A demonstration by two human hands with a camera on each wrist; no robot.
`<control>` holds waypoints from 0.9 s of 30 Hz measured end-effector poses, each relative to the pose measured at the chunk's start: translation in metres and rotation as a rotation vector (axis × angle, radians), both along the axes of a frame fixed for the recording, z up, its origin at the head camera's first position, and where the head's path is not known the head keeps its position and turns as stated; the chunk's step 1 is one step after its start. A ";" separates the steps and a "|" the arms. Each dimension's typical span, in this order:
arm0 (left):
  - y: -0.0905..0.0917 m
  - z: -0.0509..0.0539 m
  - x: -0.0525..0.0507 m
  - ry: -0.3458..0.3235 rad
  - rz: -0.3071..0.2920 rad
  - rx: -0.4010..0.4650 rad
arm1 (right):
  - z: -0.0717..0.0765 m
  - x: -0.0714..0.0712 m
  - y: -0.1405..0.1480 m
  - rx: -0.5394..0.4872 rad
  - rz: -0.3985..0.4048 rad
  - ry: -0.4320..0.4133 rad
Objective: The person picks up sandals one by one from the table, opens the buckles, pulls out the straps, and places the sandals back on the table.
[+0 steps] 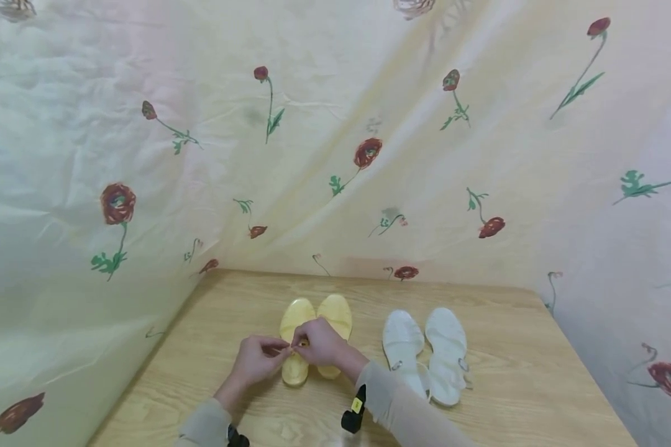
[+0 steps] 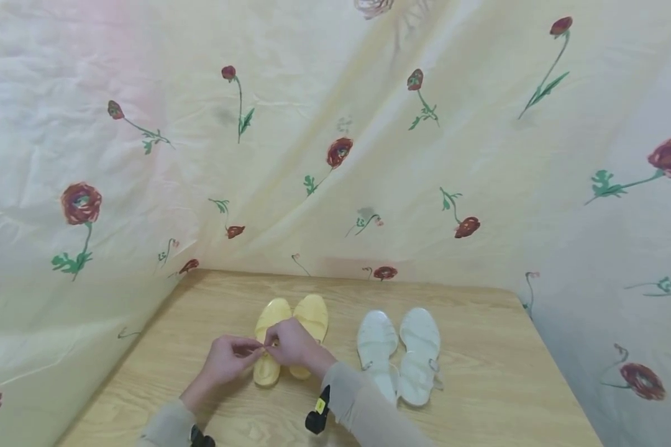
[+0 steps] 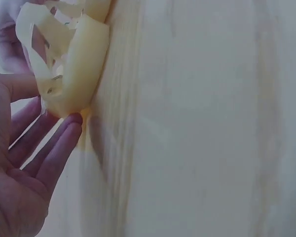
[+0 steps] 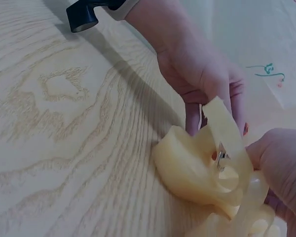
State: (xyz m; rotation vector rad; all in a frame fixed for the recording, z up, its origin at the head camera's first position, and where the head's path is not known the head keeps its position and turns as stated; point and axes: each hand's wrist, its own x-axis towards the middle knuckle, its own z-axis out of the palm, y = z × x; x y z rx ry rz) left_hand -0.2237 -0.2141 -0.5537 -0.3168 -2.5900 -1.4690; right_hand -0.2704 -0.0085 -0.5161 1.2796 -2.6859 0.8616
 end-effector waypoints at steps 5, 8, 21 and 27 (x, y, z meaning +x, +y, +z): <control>0.002 -0.001 0.000 0.013 0.007 -0.003 | 0.004 -0.001 -0.004 0.128 0.029 0.070; 0.002 0.000 0.000 0.019 -0.005 -0.008 | 0.004 -0.001 -0.006 0.196 0.071 0.132; 0.001 0.004 -0.006 0.030 -0.053 -0.061 | 0.003 0.002 -0.003 0.174 0.062 0.224; 0.000 0.002 -0.001 0.025 -0.025 -0.032 | 0.003 0.002 -0.005 0.162 0.053 0.162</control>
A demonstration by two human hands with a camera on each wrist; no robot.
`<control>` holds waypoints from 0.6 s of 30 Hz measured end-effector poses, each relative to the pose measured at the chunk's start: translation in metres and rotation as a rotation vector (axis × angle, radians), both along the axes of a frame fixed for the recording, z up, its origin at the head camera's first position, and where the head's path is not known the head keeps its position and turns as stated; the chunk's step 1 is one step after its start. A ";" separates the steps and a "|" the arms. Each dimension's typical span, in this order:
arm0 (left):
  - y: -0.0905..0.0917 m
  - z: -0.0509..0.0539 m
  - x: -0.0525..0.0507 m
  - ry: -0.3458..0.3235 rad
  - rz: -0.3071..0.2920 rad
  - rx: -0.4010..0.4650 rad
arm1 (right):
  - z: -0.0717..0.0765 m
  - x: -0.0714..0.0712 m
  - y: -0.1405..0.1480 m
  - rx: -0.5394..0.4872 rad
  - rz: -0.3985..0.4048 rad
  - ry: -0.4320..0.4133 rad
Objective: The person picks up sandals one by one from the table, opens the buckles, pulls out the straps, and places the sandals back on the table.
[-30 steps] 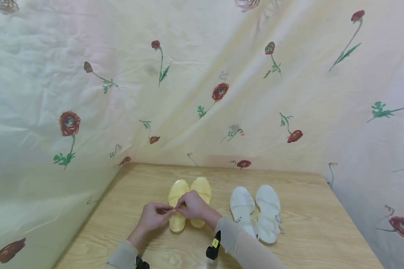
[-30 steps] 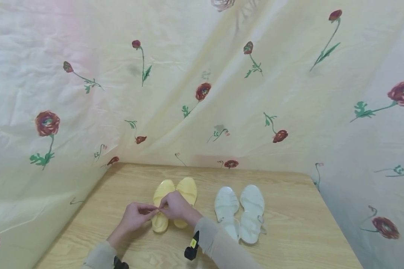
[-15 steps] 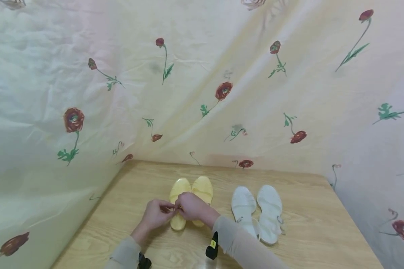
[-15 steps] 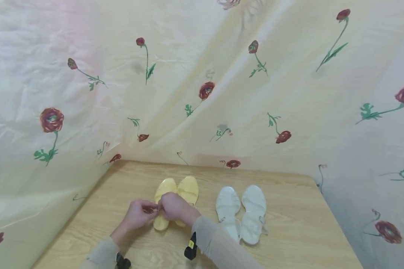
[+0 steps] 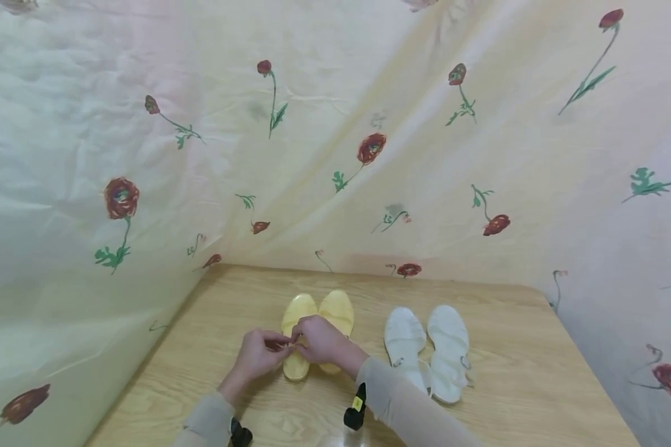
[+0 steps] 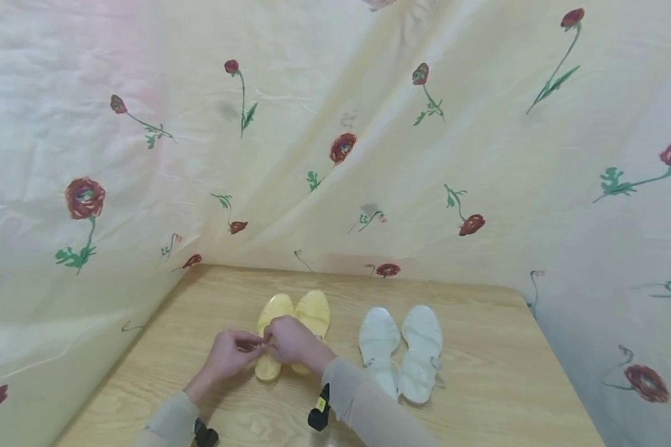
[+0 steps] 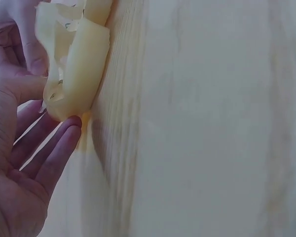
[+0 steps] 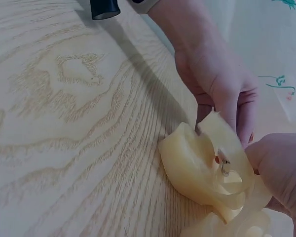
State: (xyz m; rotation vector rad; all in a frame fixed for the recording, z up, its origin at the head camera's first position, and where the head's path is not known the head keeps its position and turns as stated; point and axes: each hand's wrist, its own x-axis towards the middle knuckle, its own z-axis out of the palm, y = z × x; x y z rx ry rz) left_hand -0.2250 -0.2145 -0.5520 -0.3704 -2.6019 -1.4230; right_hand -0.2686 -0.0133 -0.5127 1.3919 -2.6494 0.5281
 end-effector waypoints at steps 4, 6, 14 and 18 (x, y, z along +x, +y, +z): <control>0.002 -0.001 0.001 -0.025 0.026 0.026 | 0.001 -0.001 0.001 -0.006 -0.001 -0.013; 0.002 -0.001 0.000 -0.027 0.025 0.028 | 0.002 0.000 0.002 -0.009 -0.001 -0.008; 0.002 0.004 0.000 -0.028 -0.026 0.005 | -0.001 0.004 0.009 -0.085 -0.050 -0.079; 0.001 0.006 0.000 -0.028 -0.018 0.000 | -0.005 0.004 0.009 -0.137 -0.049 -0.052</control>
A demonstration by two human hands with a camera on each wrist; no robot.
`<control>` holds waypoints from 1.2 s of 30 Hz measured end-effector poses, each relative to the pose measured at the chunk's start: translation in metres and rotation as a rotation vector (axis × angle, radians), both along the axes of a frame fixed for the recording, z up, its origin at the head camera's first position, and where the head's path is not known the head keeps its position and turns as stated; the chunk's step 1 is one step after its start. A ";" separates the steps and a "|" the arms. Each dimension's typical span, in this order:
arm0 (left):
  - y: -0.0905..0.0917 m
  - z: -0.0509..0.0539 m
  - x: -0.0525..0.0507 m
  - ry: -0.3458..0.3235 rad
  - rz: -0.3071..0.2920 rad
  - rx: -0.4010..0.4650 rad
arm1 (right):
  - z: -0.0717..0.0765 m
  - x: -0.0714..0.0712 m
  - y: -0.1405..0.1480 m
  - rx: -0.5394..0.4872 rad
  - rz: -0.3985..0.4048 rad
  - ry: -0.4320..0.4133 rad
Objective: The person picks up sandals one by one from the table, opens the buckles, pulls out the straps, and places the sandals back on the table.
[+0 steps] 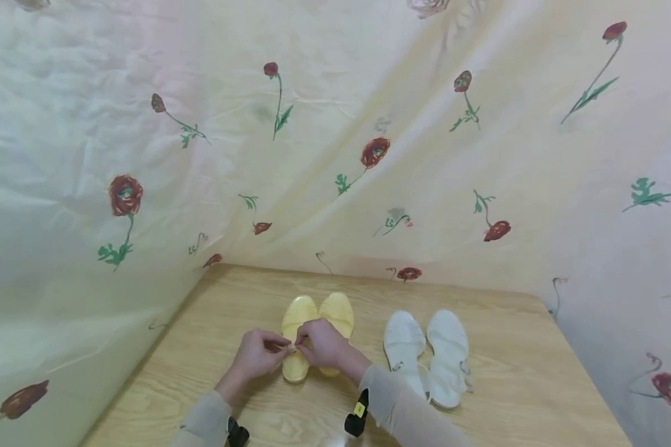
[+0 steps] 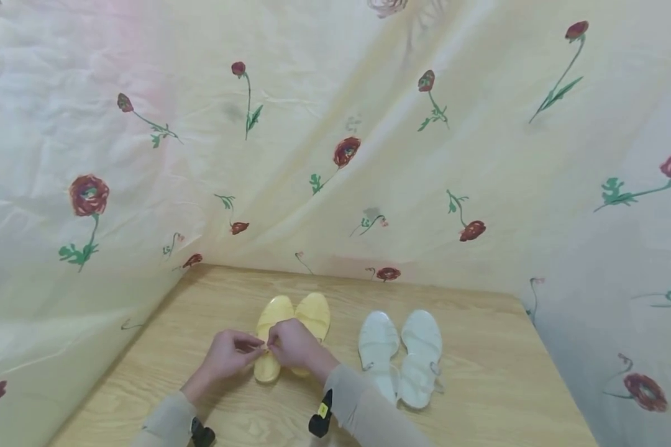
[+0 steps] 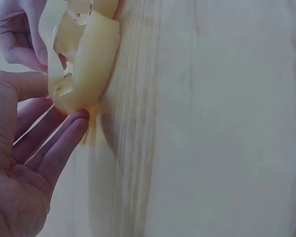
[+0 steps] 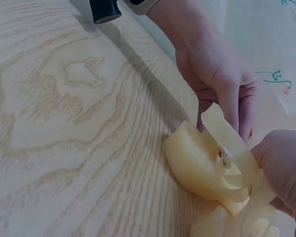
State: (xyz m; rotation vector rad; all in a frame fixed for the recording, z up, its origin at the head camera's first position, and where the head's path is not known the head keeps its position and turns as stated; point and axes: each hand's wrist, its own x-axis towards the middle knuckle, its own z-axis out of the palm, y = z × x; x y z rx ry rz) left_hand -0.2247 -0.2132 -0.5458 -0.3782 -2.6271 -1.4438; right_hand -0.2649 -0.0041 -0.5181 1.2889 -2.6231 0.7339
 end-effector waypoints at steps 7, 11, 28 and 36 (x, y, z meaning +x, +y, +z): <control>-0.003 -0.003 -0.001 0.013 -0.001 -0.001 | 0.003 -0.001 0.008 -0.036 -0.024 0.042; -0.002 -0.007 0.002 -0.001 0.032 -0.001 | 0.010 -0.001 0.019 -0.081 -0.057 0.017; 0.004 0.038 -0.004 0.271 0.247 -0.057 | 0.018 -0.010 0.033 -0.254 0.003 -0.158; -0.002 0.045 -0.006 0.255 0.275 -0.107 | 0.016 -0.003 0.020 -0.083 -0.008 -0.135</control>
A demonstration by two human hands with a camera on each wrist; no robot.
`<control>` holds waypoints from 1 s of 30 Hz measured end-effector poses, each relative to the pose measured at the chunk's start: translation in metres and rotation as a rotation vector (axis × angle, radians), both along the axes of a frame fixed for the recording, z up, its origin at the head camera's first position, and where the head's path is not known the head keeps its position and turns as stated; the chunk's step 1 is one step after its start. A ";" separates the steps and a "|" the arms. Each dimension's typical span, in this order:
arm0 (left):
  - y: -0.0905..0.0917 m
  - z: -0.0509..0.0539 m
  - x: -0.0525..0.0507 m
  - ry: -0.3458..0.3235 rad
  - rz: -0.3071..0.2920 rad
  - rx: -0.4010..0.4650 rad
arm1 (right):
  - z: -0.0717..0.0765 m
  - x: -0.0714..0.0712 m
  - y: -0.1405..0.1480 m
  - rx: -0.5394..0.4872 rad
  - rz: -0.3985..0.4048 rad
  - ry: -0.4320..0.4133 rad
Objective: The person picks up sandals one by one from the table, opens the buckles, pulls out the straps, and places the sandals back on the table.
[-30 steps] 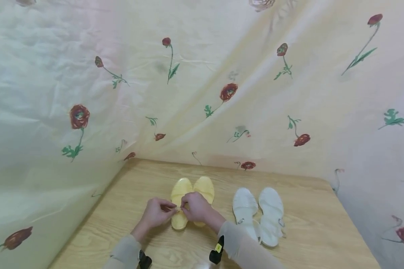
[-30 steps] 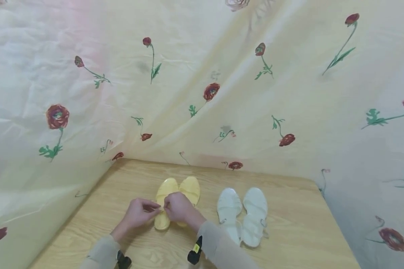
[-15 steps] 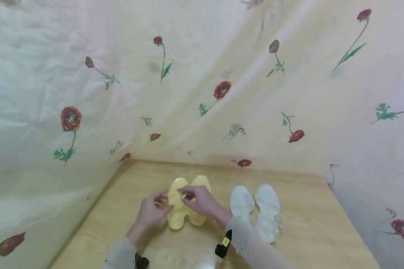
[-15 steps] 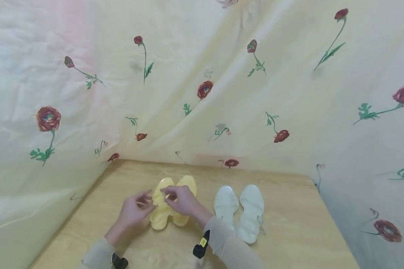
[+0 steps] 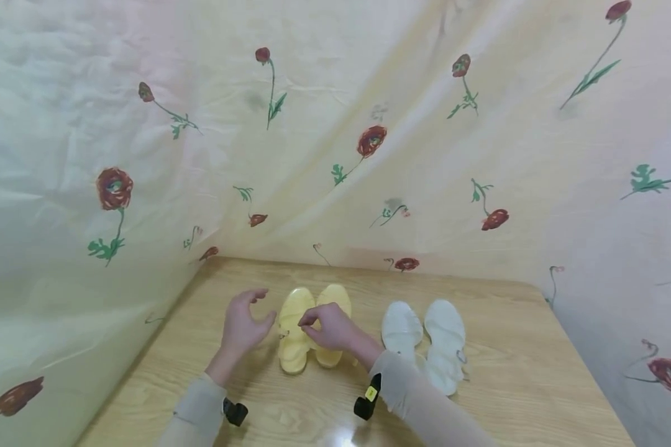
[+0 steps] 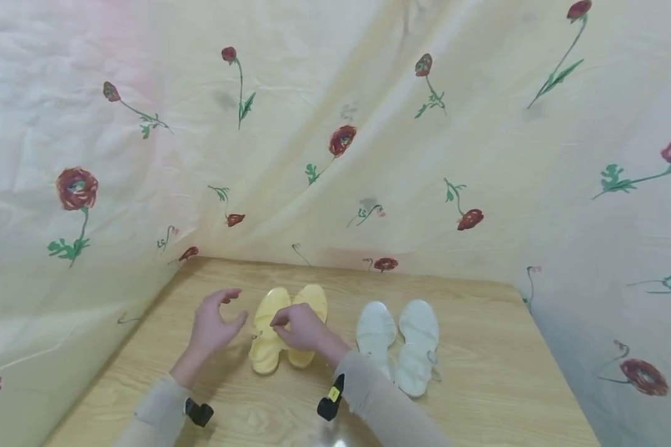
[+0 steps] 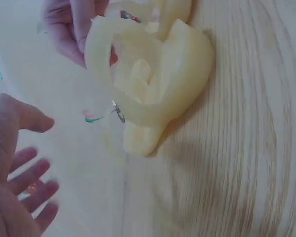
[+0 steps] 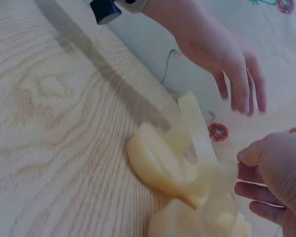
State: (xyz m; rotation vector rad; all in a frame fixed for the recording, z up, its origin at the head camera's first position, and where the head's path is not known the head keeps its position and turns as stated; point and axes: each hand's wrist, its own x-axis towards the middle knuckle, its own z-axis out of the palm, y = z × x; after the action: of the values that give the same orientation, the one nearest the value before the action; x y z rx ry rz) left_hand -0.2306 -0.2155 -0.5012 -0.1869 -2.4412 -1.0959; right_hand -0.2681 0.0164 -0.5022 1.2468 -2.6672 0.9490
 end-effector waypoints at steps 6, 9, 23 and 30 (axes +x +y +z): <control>0.003 -0.010 -0.004 -0.186 -0.196 -0.080 | 0.001 -0.002 -0.017 0.098 -0.024 -0.043; 0.004 -0.017 -0.006 -0.226 -0.247 -0.103 | -0.004 -0.003 -0.024 0.137 -0.050 -0.060; -0.002 -0.017 -0.014 -0.310 -0.400 -0.130 | -0.010 -0.004 -0.026 0.009 -0.048 -0.139; -0.004 -0.017 -0.022 -0.321 -0.439 -0.142 | -0.010 -0.003 -0.022 0.013 -0.066 -0.116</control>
State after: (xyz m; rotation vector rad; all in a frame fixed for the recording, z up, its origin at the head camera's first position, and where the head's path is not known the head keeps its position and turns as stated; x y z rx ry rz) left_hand -0.2524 -0.2190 -0.5179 -0.6657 -2.8528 -1.2046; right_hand -0.2712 -0.0059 -0.5125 1.1321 -2.7868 1.0269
